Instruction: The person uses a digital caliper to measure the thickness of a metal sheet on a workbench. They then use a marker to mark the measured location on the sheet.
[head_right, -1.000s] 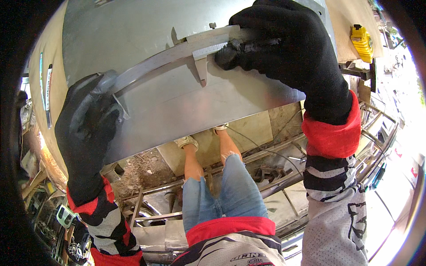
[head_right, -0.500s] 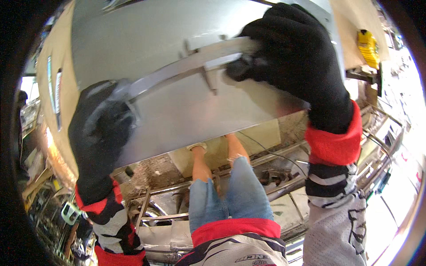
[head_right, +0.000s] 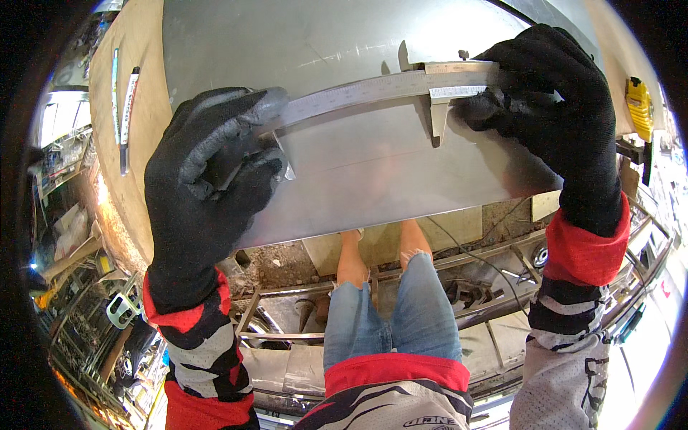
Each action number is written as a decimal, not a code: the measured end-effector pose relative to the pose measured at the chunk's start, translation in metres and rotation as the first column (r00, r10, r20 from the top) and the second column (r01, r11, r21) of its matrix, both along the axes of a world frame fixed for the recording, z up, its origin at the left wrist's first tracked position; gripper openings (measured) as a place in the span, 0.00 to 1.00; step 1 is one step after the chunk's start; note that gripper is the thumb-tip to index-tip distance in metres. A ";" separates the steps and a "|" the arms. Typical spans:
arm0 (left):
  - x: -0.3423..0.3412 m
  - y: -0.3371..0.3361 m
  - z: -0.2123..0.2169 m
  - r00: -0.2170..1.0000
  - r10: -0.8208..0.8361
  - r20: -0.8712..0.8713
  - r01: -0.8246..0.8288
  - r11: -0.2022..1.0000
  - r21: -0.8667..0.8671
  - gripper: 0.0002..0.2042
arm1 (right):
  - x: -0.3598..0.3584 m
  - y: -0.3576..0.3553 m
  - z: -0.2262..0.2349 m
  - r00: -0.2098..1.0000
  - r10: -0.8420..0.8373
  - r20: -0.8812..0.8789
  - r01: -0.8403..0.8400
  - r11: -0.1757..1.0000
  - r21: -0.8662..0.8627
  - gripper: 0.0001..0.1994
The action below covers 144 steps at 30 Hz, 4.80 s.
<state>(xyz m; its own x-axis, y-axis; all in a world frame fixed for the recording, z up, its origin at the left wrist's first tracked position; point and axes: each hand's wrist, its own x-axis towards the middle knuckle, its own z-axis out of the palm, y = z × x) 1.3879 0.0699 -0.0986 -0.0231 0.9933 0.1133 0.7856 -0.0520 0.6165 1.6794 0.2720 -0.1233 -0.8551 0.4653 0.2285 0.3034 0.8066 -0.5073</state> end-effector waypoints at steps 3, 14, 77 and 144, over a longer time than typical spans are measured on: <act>0.000 -0.002 0.000 1.000 0.001 0.017 -0.002 1.000 0.009 0.20 | 0.002 0.002 -0.001 1.000 0.021 -0.010 -0.020 0.999 0.047 0.26; 0.009 -0.004 -0.014 0.993 0.101 0.065 -0.111 0.977 0.184 0.22 | -0.033 -0.022 0.042 0.985 -0.156 0.073 0.160 0.986 -0.051 0.30; 0.001 -0.005 -0.009 1.000 0.013 -0.009 -0.012 0.995 0.103 0.23 | 0.025 -0.142 0.006 0.772 -0.604 -0.197 0.340 0.655 -0.675 0.27; -0.023 -0.004 -0.012 0.554 0.440 0.707 -0.421 0.880 -0.218 0.14 | 0.006 -0.124 -0.006 0.756 -0.594 -0.275 0.218 0.624 -0.750 0.10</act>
